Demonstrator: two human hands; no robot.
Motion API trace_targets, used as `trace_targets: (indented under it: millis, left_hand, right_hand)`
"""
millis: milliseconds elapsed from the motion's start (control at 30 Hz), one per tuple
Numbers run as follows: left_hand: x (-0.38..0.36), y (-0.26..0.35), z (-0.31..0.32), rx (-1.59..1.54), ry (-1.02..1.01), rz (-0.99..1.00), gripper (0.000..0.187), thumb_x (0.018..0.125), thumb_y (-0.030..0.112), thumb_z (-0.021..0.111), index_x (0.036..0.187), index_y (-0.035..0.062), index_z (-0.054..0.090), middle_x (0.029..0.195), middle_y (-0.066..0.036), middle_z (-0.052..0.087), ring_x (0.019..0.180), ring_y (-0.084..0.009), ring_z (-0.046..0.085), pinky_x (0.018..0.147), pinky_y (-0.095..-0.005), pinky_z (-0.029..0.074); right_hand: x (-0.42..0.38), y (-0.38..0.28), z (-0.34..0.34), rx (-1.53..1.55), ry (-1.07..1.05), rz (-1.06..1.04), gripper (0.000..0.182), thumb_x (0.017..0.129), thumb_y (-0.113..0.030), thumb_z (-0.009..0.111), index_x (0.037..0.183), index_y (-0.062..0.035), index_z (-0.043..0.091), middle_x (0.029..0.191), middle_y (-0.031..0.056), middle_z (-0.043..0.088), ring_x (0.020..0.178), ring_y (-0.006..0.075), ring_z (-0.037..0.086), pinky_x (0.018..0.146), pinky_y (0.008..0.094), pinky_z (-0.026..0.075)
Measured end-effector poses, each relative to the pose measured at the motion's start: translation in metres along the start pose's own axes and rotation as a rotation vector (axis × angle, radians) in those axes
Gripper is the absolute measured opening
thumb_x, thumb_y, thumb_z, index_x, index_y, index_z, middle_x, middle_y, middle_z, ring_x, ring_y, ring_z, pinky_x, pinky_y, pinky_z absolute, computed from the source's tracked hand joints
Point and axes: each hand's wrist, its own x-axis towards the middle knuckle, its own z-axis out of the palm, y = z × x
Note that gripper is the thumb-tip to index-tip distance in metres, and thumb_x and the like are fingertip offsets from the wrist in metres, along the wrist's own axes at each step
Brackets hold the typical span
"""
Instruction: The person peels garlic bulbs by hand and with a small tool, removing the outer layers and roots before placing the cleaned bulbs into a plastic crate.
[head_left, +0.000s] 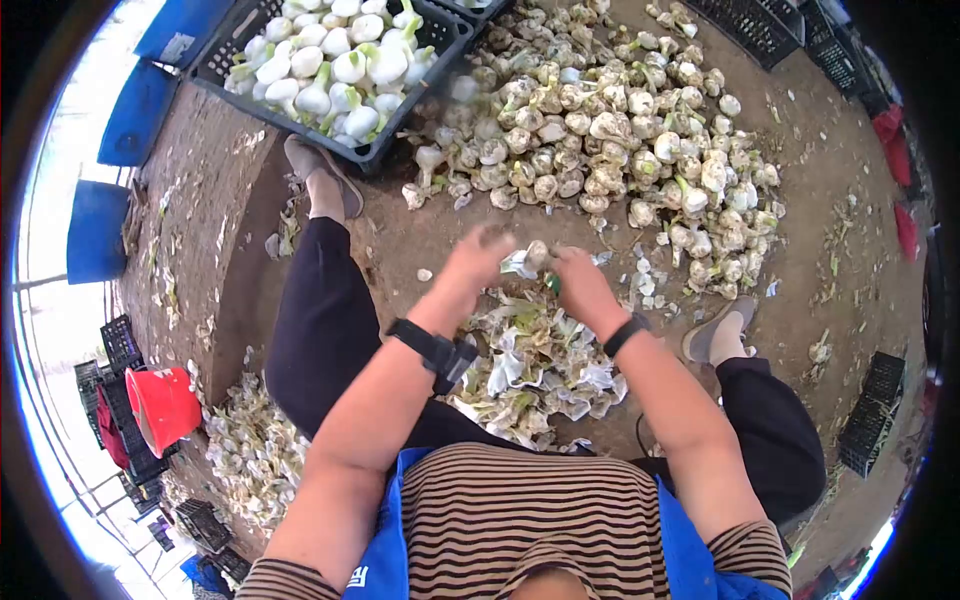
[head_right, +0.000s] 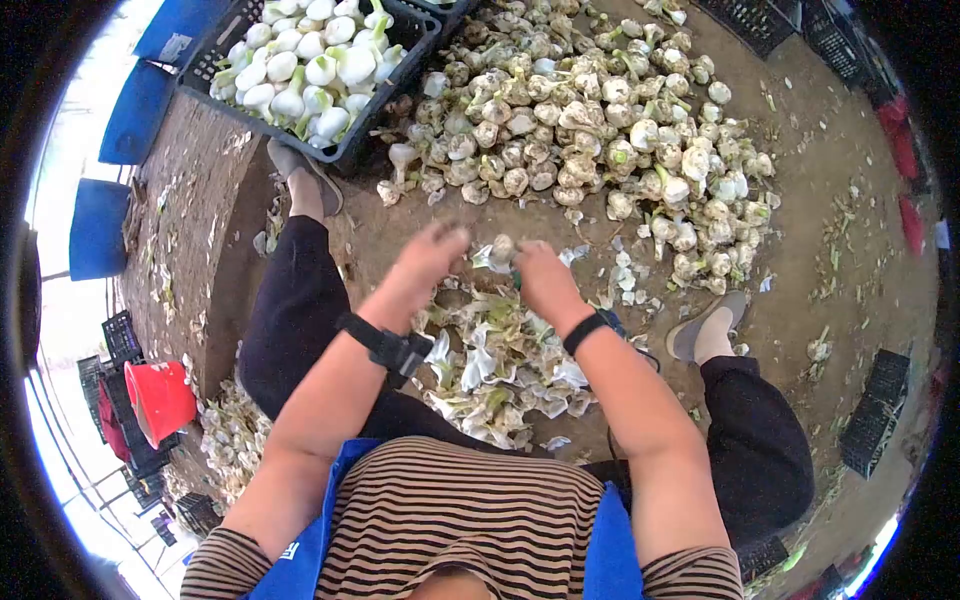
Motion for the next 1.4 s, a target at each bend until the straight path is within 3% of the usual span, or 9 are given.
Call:
trace_targets:
  millis: [67, 233, 333, 433, 667, 833, 967, 1100, 1400]
  left_hand:
    - [-0.024, -0.019, 0.01, 0.239, -0.004, 0.018, 0.043, 0.091, 0.017, 0.054, 0.129, -0.0002, 0.043, 0.112, -0.012, 0.055, 0.099, -0.0182, 0.055, 0.086, -0.0316, 0.048]
    - [-0.093, -0.027, 0.02, -0.279, -0.386, 0.092, 0.051, 0.086, 0.013, 0.063, 0.131, 0.0013, 0.042, 0.111, -0.01, 0.057, 0.099, -0.0146, 0.057, 0.08, -0.0271, 0.048]
    - [-0.133, -0.019, 0.023, -0.327, -0.339, 0.234, 0.053, 0.082, 0.008, 0.067, 0.129, 0.0006, 0.043, 0.11, -0.008, 0.056, 0.097, -0.0134, 0.057, 0.08, -0.0264, 0.049]
    - [-0.159, -0.026, 0.028, -0.272, -0.312, 0.319, 0.056, 0.075, -0.001, 0.071, 0.123, 0.0017, 0.043, 0.109, -0.009, 0.055, 0.098, -0.0141, 0.056, 0.082, -0.0282, 0.05]
    - [-0.173, -0.033, 0.025, 0.322, 0.011, 0.726, 0.058, 0.064, 0.002, 0.079, 0.111, 0.0021, 0.045, 0.109, -0.008, 0.051, 0.098, -0.0167, 0.056, 0.078, -0.0313, 0.052]
    - [-0.17, -0.034, 0.022, -0.308, -0.175, 0.36, 0.05, 0.067, 0.004, 0.079, 0.106, -0.0012, 0.048, 0.105, -0.011, 0.057, 0.097, -0.0172, 0.057, 0.079, -0.0322, 0.052]
    - [-0.163, -0.029, 0.014, -0.232, -0.162, 0.481, 0.045, 0.074, 0.007, 0.074, 0.109, -0.0027, 0.047, 0.103, -0.011, 0.058, 0.096, -0.0172, 0.058, 0.079, -0.0337, 0.053]
    - [-0.153, -0.027, 0.008, -0.518, -0.305, 0.157, 0.049, 0.084, 0.027, 0.065, 0.121, 0.0014, 0.045, 0.106, -0.007, 0.058, 0.096, -0.0164, 0.059, 0.076, -0.029, 0.051]
    - [-0.142, -0.039, 0.011, -0.798, -0.508, -0.216, 0.041, 0.091, 0.033, 0.056, 0.121, 0.006, 0.047, 0.107, -0.005, 0.06, 0.093, -0.0163, 0.058, 0.079, -0.0309, 0.048]
  right_hand:
    - [-0.023, -0.03, -0.033, -0.014, 0.037, -0.125, 0.025, 0.068, 0.003, 0.056, 0.093, 0.0013, 0.059, 0.115, 0.0164, 0.056, 0.108, 0.0343, 0.05, 0.094, 0.0368, 0.043]
    - [-0.077, -0.089, -0.097, 0.003, 0.169, -0.293, 0.024, 0.07, 0.006, 0.056, 0.093, -0.0009, 0.058, 0.113, 0.0147, 0.057, 0.107, 0.0307, 0.052, 0.088, 0.0347, 0.048]
    - [-0.1, -0.106, -0.082, 0.825, 0.599, 0.196, 0.024, 0.081, -0.004, 0.06, 0.104, -0.003, 0.053, 0.096, 0.0051, 0.058, 0.097, 0.0148, 0.055, 0.069, 0.0275, 0.052]
    - [-0.119, -0.127, -0.082, 1.234, 0.126, 0.455, 0.029, 0.083, -0.008, 0.062, 0.109, -0.0029, 0.051, 0.09, 0.0026, 0.057, 0.086, 0.0131, 0.057, 0.064, 0.0252, 0.05]
    - [-0.111, -0.153, -0.086, 1.374, 0.206, 0.489, 0.022, 0.084, -0.006, 0.06, 0.104, 0.0022, 0.056, 0.09, 0.0049, 0.062, 0.077, 0.0094, 0.056, 0.064, 0.0245, 0.046]
    - [-0.102, -0.151, -0.082, 1.217, 0.244, 0.401, 0.019, 0.085, -0.007, 0.059, 0.101, 0.0041, 0.055, 0.087, 0.0062, 0.062, 0.076, 0.0093, 0.055, 0.063, 0.0244, 0.045]
    - [-0.096, -0.144, -0.09, 1.035, 0.14, 0.379, 0.018, 0.087, -0.005, 0.056, 0.103, 0.0014, 0.054, 0.088, 0.0028, 0.059, 0.078, 0.0065, 0.053, 0.065, 0.0216, 0.045]
    - [-0.094, -0.137, -0.095, 0.804, 0.255, 0.123, 0.019, 0.082, -0.005, 0.06, 0.099, 0.0021, 0.053, 0.08, 0.0114, 0.061, 0.073, 0.0148, 0.055, 0.067, 0.0288, 0.046]
    - [-0.101, -0.129, -0.105, 1.05, 0.2, 0.216, 0.017, 0.08, -0.007, 0.063, 0.092, 0.0015, 0.055, 0.077, 0.0059, 0.057, 0.071, 0.009, 0.05, 0.065, 0.0251, 0.043]
